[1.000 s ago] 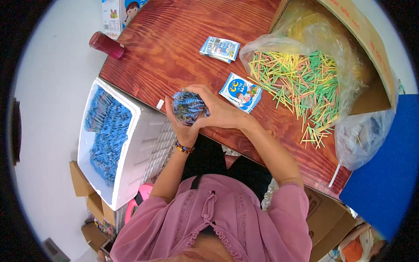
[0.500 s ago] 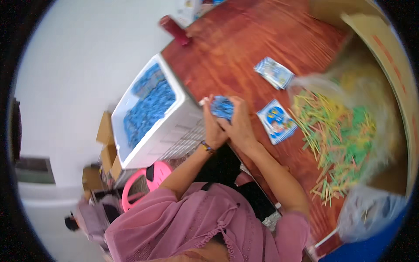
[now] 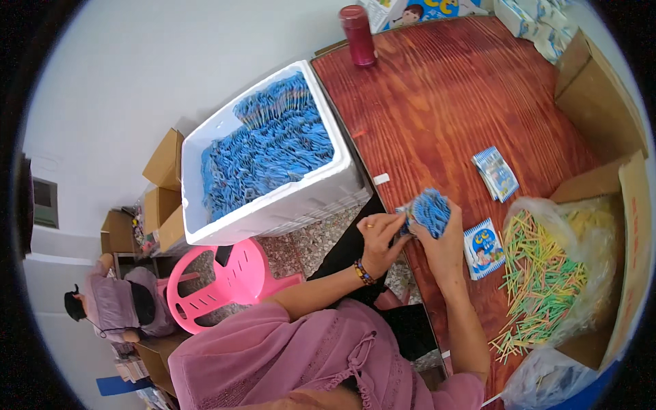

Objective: Packaging small wooden sticks into blue plastic packets and organizing them into a crate.

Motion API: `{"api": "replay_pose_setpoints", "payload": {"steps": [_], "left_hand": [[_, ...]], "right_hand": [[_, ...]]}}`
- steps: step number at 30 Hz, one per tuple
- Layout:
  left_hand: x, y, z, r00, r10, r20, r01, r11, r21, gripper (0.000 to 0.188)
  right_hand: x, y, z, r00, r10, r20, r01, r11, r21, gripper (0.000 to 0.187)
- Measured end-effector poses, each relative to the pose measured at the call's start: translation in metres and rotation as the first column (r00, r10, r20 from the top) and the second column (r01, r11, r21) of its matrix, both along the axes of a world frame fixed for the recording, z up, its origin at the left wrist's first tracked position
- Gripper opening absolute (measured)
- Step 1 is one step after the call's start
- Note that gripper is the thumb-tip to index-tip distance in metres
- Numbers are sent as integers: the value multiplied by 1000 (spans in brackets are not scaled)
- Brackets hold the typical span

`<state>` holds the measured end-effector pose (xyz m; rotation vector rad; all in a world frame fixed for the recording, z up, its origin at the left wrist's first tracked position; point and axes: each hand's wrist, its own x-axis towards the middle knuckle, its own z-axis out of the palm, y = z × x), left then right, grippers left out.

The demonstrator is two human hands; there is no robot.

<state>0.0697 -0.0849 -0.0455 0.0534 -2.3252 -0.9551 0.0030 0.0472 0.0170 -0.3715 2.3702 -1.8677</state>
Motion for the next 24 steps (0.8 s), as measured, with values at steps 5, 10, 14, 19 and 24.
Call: {"api": "replay_pose_setpoints", "payload": {"steps": [5, 10, 14, 19, 24], "left_hand": [[-6, -20, 1, 994, -100, -41, 105, 985, 134, 48], [-18, -67, 23, 983, -103, -154, 144, 949, 281, 49], [-35, -167, 39, 990, -6, -143, 32, 983, 180, 45], [-76, -283, 28, 988, 33, -149, -18, 995, 99, 47], [-105, -338, -18, 998, 52, 32, -60, 924, 378, 52]], "right_hand": [[3, -24, 15, 983, -46, 178, 49, 999, -9, 59], [2, -83, 51, 995, -97, 11, 96, 994, 42, 56], [-28, -180, 62, 998, 61, -27, -63, 994, -89, 56], [-79, -296, 23, 984, 63, -164, -64, 998, -3, 56], [-105, -366, -8, 996, 41, -81, -21, 970, 243, 63]]}}
